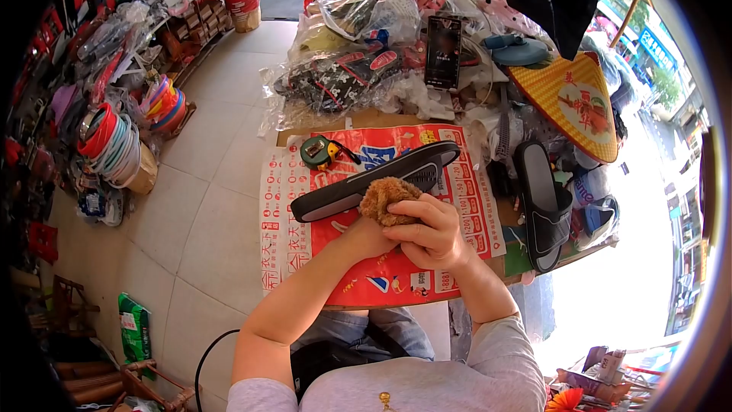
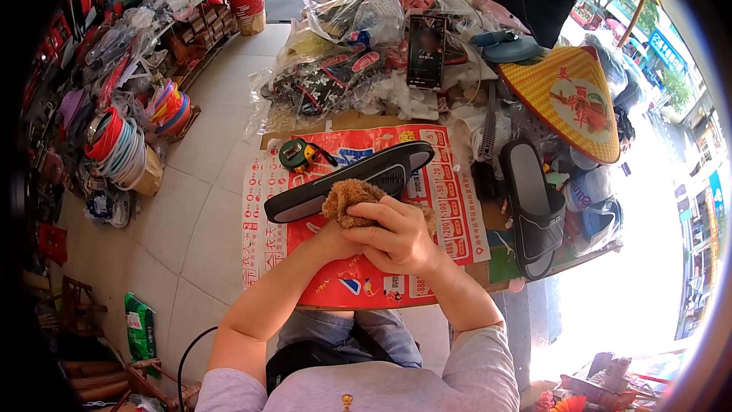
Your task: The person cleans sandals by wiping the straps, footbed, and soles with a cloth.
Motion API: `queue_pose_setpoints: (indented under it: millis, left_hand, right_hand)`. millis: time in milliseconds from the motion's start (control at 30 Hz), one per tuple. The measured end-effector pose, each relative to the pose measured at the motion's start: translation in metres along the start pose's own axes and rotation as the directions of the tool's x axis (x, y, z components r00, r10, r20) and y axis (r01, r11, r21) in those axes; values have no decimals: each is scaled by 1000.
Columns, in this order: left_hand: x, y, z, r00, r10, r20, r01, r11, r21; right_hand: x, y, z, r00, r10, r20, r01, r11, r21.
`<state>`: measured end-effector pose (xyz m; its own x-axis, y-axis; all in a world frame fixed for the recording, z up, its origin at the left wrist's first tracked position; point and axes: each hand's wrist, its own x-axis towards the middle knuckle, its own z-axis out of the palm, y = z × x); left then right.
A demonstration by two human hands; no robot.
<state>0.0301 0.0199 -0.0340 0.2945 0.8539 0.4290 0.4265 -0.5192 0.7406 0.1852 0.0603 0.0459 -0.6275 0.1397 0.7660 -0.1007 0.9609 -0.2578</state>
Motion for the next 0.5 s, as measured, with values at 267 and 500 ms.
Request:
queue_pose_setpoints:
  millis: [267, 500]
  left_hand:
    - [-1, -4, 2, 1000, -8, 23, 8, 1000, 20]
    - [-1, -2, 1, 1000, 10, -2, -10, 1000, 1]
  right_hand:
    - [0, 0, 0, 1000, -9, -2, 9, 1000, -2]
    - [0, 0, 0, 1000, 0, 5, 0, 1000, -2]
